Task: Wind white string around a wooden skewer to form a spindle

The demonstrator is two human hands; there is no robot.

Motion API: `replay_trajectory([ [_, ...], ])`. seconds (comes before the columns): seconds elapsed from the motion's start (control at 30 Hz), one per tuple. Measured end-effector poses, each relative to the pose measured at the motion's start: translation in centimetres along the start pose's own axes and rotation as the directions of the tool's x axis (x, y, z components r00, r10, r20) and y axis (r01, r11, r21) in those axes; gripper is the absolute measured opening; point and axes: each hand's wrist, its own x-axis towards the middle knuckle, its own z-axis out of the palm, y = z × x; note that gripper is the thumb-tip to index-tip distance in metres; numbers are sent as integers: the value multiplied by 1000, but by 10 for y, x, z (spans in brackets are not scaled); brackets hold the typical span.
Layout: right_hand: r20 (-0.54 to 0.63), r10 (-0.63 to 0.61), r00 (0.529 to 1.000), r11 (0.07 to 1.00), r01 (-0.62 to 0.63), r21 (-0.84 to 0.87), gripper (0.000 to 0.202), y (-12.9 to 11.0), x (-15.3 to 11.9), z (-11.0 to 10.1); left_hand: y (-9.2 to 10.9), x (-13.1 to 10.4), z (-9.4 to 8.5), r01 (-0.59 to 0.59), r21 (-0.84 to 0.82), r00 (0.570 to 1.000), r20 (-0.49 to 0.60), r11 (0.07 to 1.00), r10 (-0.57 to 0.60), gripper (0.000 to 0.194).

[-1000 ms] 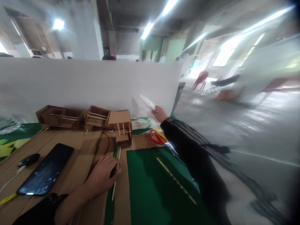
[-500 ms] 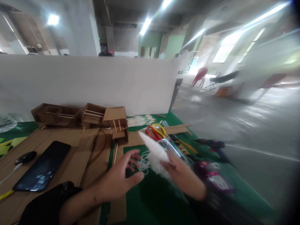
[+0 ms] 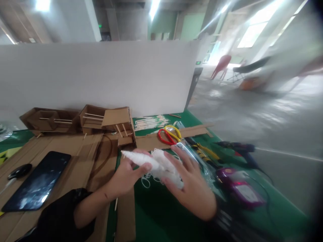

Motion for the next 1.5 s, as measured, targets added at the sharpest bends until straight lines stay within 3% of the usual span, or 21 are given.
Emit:
replay_trajectory([
  [0.1,-135,-59,989,998,59,-2,39,-7,10,-26,15,-2,-11,-147,130,989,34,981,144,31],
  [0.2,1,-140,990,975,138,177,31,-13,23,-37,29,-6,-18,-291,179,955,109,940,275,34],
  [0.27,112,-156,981,953,120,276,30,-13,30,-34,35,-8,-22,-387,199,919,167,900,357,35],
  [0.4,159,-170,973,935,108,337,25,-8,39,-24,40,-10,-26,-465,212,878,237,860,416,31],
  [0.53,186,-192,964,918,110,382,19,0,40,-20,36,-10,-23,-387,80,912,183,919,368,38],
  [0.7,45,-152,987,941,131,313,20,6,37,-14,27,-9,-11,-52,-234,983,159,971,91,73],
  [0.8,-67,-151,986,963,162,215,25,9,36,-8,22,-8,-5,101,-294,983,176,951,-50,50],
  [0.87,-125,-154,980,970,175,172,26,11,34,-4,19,-8,-4,115,-297,985,157,948,-70,30],
  [1.07,-227,-34,973,987,68,145,26,17,27,5,12,-8,-4,161,-424,980,174,891,-94,21],
  [1.13,-251,29,967,987,12,161,21,18,26,7,12,-8,-4,152,-438,981,178,886,-80,24],
  [1.27,-303,75,950,994,-48,96,16,21,27,8,17,-9,-3,160,-421,979,187,893,-87,49],
  [1.37,-345,41,938,999,-36,20,16,25,29,7,20,-10,-3,172,-403,975,198,899,-98,58],
  [1.5,-388,-23,921,999,30,13,13,29,30,5,17,-10,-4,150,-387,977,199,910,-77,54],
])
